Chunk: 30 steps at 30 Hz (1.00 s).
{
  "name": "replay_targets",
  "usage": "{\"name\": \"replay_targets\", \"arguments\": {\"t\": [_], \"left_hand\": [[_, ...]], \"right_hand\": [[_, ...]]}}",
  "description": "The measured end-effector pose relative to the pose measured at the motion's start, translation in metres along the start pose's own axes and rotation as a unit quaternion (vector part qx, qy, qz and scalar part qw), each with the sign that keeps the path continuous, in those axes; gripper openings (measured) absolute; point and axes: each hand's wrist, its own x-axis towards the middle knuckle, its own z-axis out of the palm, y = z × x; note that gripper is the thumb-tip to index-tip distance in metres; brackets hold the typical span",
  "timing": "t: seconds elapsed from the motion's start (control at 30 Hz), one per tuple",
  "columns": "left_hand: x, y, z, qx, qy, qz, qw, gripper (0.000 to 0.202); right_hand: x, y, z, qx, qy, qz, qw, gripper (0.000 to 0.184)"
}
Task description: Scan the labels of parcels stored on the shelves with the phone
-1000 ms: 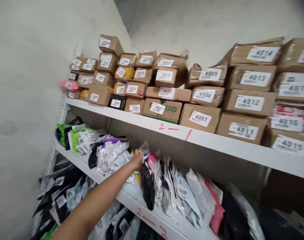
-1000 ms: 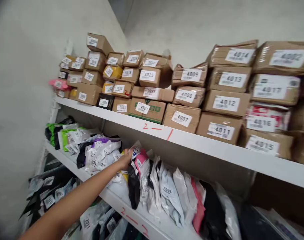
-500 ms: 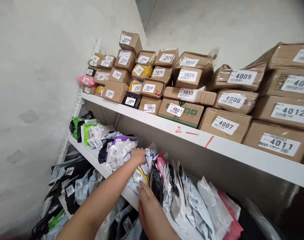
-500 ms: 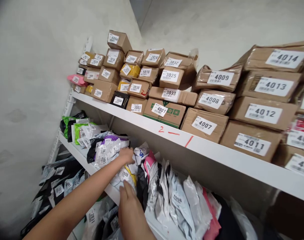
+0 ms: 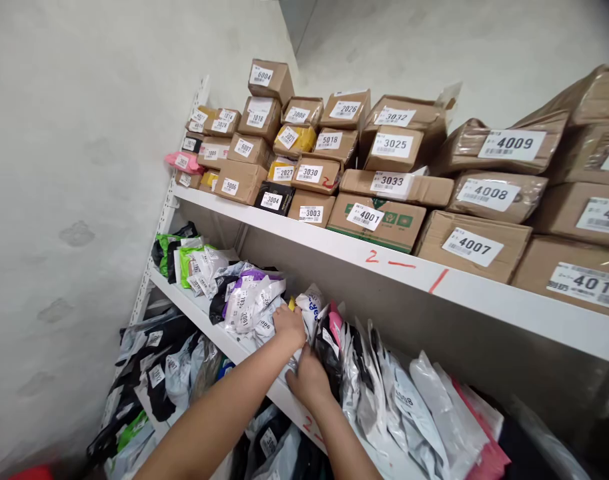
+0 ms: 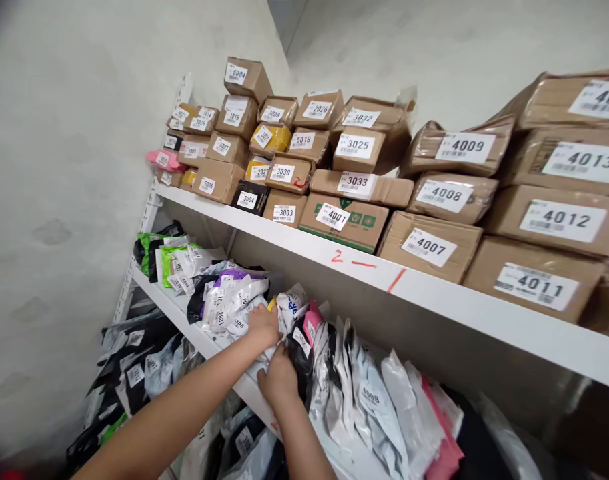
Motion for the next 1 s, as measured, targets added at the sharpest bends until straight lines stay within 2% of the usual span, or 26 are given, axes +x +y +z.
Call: {"name": "replay_targets", "arguments": {"t": [0.17,0.33,0.43,0.5,0.6,0.67,0.73,0.8,0.87,1.0], "left_hand": [[0.015,0.002,0.0,-0.003,-0.029,0.007,1.0,0.065],[0.026,-0.013,-0.002,-0.009,-0.04,0.005,0.999,0.071],[0.033,-0.018,-0.007,-0.006,-0.01,-0.012,1.0,0.064],[0.04,-0.015,-0.013,-0.009,0.04,-0.014,0.999,0.056],[0.054,-0.006,-0.019,-0.036,0.1,0.012,0.994,0.055],[0.063,-0.003,-0.018,-0.057,0.094,0.015,0.994,0.057],[0.069,-0.003,-0.013,-0.069,0.069,0.014,0.995,0.057],[0.072,-0.005,-0.005,-0.068,0.06,0.032,0.995,0.05],[0.071,-0.004,0.003,-0.063,0.069,0.071,0.993,0.04],[0.063,0.003,0.011,-0.072,0.06,0.172,0.981,0.037]], "right_hand": [[0.009,-0.001,0.002,0.011,0.011,0.017,1.0,0.045],[0.013,-0.004,0.007,0.022,0.039,0.014,0.999,0.048],[0.016,-0.015,0.013,0.031,0.052,0.011,0.998,0.05],[0.016,-0.022,0.016,0.046,0.06,0.002,0.997,0.051],[0.014,-0.025,0.022,0.095,0.077,-0.027,0.992,0.054],[0.013,-0.021,0.024,0.136,0.085,-0.037,0.986,0.059],[0.013,-0.015,0.026,0.178,0.087,-0.031,0.98,0.072],[0.015,-0.009,0.028,0.215,0.09,-0.021,0.972,0.086],[0.018,-0.006,0.029,0.245,0.096,-0.014,0.965,0.093],[0.02,-0.006,0.031,0.277,0.102,0.013,0.955,0.085]]}}
